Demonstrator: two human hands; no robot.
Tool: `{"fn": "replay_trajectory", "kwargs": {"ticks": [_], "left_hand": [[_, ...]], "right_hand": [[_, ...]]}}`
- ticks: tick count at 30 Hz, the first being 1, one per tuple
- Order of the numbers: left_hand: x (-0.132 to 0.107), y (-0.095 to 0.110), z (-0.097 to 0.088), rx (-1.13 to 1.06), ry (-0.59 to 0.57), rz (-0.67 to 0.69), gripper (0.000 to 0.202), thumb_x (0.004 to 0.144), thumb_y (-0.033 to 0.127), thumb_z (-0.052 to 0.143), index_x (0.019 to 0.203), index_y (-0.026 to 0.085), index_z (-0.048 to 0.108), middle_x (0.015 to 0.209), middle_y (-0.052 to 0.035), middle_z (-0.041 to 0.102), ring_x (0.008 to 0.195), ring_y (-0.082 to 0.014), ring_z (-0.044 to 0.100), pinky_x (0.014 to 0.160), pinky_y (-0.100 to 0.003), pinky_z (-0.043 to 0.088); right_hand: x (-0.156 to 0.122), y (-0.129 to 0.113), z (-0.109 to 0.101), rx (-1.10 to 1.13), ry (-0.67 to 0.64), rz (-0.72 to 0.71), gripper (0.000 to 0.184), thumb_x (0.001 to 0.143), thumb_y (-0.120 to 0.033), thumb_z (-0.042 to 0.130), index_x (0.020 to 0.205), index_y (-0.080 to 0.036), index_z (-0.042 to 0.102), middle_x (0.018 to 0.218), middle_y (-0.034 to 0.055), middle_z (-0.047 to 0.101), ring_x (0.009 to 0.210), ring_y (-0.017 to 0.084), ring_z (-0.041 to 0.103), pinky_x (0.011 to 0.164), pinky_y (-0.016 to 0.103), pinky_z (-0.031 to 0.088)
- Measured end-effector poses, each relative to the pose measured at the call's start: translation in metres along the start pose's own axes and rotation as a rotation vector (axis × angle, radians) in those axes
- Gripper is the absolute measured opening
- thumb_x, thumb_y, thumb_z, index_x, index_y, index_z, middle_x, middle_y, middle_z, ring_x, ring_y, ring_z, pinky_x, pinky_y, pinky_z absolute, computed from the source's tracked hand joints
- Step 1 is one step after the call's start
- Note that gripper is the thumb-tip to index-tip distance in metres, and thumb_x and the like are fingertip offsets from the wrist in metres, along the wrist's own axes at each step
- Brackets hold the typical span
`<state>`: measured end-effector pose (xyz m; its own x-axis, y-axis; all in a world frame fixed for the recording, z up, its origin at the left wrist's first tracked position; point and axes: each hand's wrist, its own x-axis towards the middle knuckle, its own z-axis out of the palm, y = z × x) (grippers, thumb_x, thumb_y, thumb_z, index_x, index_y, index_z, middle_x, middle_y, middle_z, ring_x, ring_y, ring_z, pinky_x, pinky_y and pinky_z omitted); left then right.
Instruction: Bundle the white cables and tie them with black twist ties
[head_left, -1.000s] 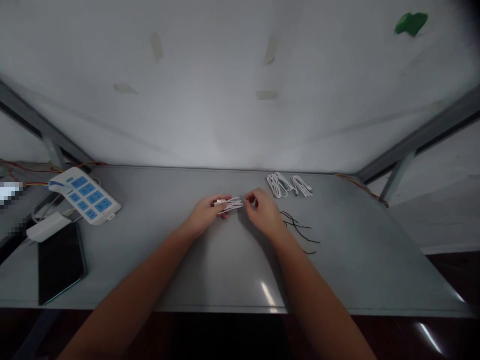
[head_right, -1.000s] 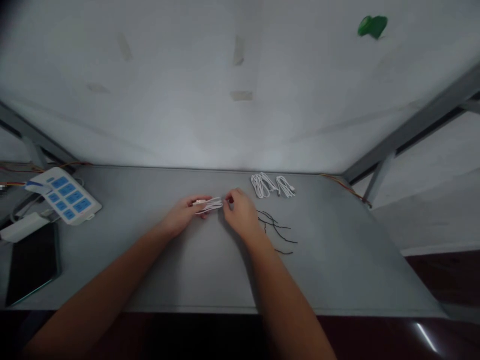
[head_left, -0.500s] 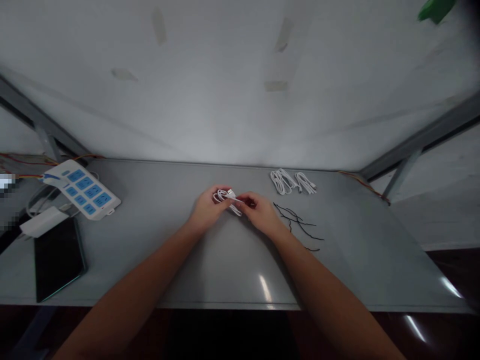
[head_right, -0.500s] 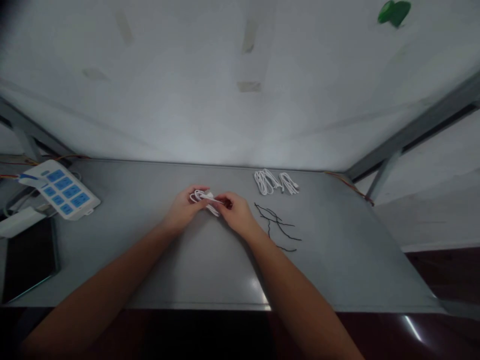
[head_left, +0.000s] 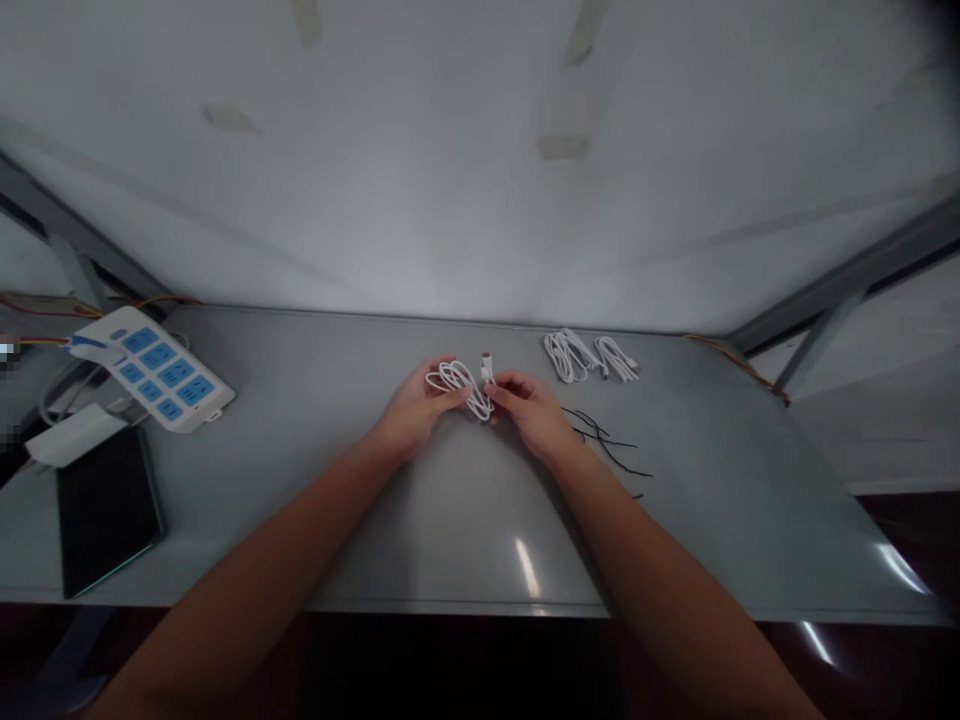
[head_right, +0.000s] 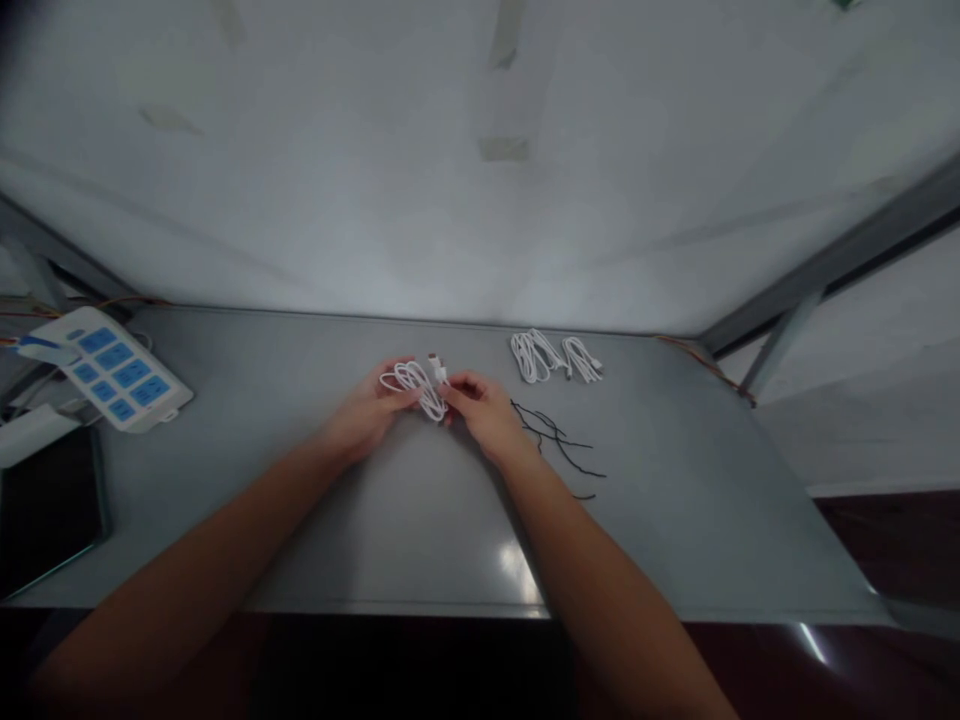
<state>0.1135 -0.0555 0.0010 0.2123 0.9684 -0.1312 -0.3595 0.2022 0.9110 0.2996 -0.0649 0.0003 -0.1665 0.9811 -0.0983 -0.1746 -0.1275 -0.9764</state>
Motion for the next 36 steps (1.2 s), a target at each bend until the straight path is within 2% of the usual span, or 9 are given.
{"fn": "replay_trajectory", "kwargs": {"ticks": [2, 5, 9, 15, 21, 26, 31, 33, 36], "left_hand": [[0.001, -0.001, 0.000, -0.018, -0.027, 0.008, 0.045, 0.069, 0.017, 0.086, 0.108, 0.017, 0.064, 0.098, -0.0015, 0.071, 0.090, -0.0145, 0.067, 0.090, -0.030, 0.051], [0.000, -0.002, -0.002, 0.048, -0.107, -0.005, 0.033, 0.074, 0.022, 0.084, 0.101, 0.016, 0.066, 0.098, -0.0033, 0.073, 0.093, -0.0165, 0.068, 0.095, -0.033, 0.050], [-0.003, -0.002, -0.003, 0.210, -0.178, -0.043, 0.031, 0.084, 0.032, 0.078, 0.109, 0.015, 0.070, 0.104, -0.0090, 0.076, 0.096, -0.0213, 0.071, 0.098, -0.041, 0.053], [-0.005, -0.001, -0.002, 0.250, -0.190, -0.011, 0.032, 0.090, 0.041, 0.071, 0.111, 0.018, 0.072, 0.110, -0.0096, 0.077, 0.096, -0.0238, 0.074, 0.097, -0.045, 0.057], [-0.003, 0.001, -0.005, 0.282, -0.274, -0.006, 0.039, 0.093, 0.035, 0.067, 0.129, 0.019, 0.067, 0.116, -0.0102, 0.075, 0.101, -0.0229, 0.073, 0.097, -0.043, 0.056], [-0.001, -0.003, -0.005, 0.330, -0.253, 0.014, 0.042, 0.087, 0.029, 0.073, 0.127, 0.019, 0.067, 0.105, -0.0084, 0.075, 0.098, -0.0221, 0.072, 0.099, -0.043, 0.055], [-0.002, 0.000, -0.003, 0.384, -0.173, 0.017, 0.036, 0.087, 0.027, 0.071, 0.122, 0.017, 0.069, 0.094, -0.0066, 0.074, 0.086, -0.0198, 0.071, 0.085, -0.036, 0.059], [-0.003, 0.003, -0.003, 0.430, -0.141, 0.016, 0.037, 0.087, 0.028, 0.072, 0.122, 0.018, 0.069, 0.089, -0.0046, 0.072, 0.080, -0.0180, 0.070, 0.078, -0.033, 0.058], [-0.004, 0.004, -0.004, 0.481, -0.133, 0.035, 0.034, 0.086, 0.027, 0.071, 0.120, 0.020, 0.070, 0.086, -0.0027, 0.070, 0.079, -0.0168, 0.068, 0.077, -0.031, 0.057]], "right_hand": [[0.001, 0.000, 0.000, 0.052, 0.016, -0.017, 0.032, 0.074, -0.046, 0.086, 0.081, -0.021, 0.069, 0.069, -0.0017, 0.067, 0.059, 0.013, 0.058, 0.061, 0.030, 0.048], [0.002, 0.001, 0.001, 0.083, 0.042, -0.024, 0.035, 0.069, -0.047, 0.089, 0.081, -0.021, 0.069, 0.072, -0.0014, 0.068, 0.060, 0.015, 0.060, 0.062, 0.031, 0.050], [0.003, 0.002, 0.000, 0.068, 0.068, -0.030, 0.034, 0.070, -0.047, 0.089, 0.082, -0.021, 0.070, 0.074, -0.0013, 0.070, 0.061, 0.015, 0.063, 0.067, 0.032, 0.051], [0.003, 0.004, -0.002, 0.026, 0.077, -0.009, 0.032, 0.072, -0.046, 0.087, 0.084, -0.020, 0.072, 0.075, 0.0004, 0.072, 0.063, 0.016, 0.064, 0.069, 0.032, 0.052], [0.003, 0.009, -0.005, -0.031, 0.069, -0.010, 0.028, 0.074, -0.041, 0.085, 0.088, -0.021, 0.073, 0.081, 0.0013, 0.075, 0.065, 0.017, 0.068, 0.072, 0.034, 0.055], [0.002, 0.008, -0.005, -0.141, 0.075, 0.001, 0.030, 0.072, -0.041, 0.087, 0.091, -0.022, 0.075, 0.081, 0.0023, 0.077, 0.068, 0.018, 0.071, 0.076, 0.036, 0.056], [-0.001, 0.003, 0.002, -0.126, 0.031, -0.005, 0.034, 0.077, -0.050, 0.081, 0.094, -0.021, 0.075, 0.085, 0.0046, 0.077, 0.069, 0.019, 0.071, 0.076, 0.039, 0.058], [-0.003, 0.002, 0.006, -0.127, 0.002, -0.009, 0.037, 0.074, -0.047, 0.086, 0.097, -0.021, 0.073, 0.090, 0.0046, 0.077, 0.075, 0.020, 0.071, 0.078, 0.038, 0.058], [-0.007, 0.002, 0.012, -0.173, -0.051, -0.034, 0.051, 0.062, -0.033, 0.094, 0.106, -0.023, 0.069, 0.100, 0.0041, 0.076, 0.084, 0.019, 0.071, 0.081, 0.036, 0.057]]}}
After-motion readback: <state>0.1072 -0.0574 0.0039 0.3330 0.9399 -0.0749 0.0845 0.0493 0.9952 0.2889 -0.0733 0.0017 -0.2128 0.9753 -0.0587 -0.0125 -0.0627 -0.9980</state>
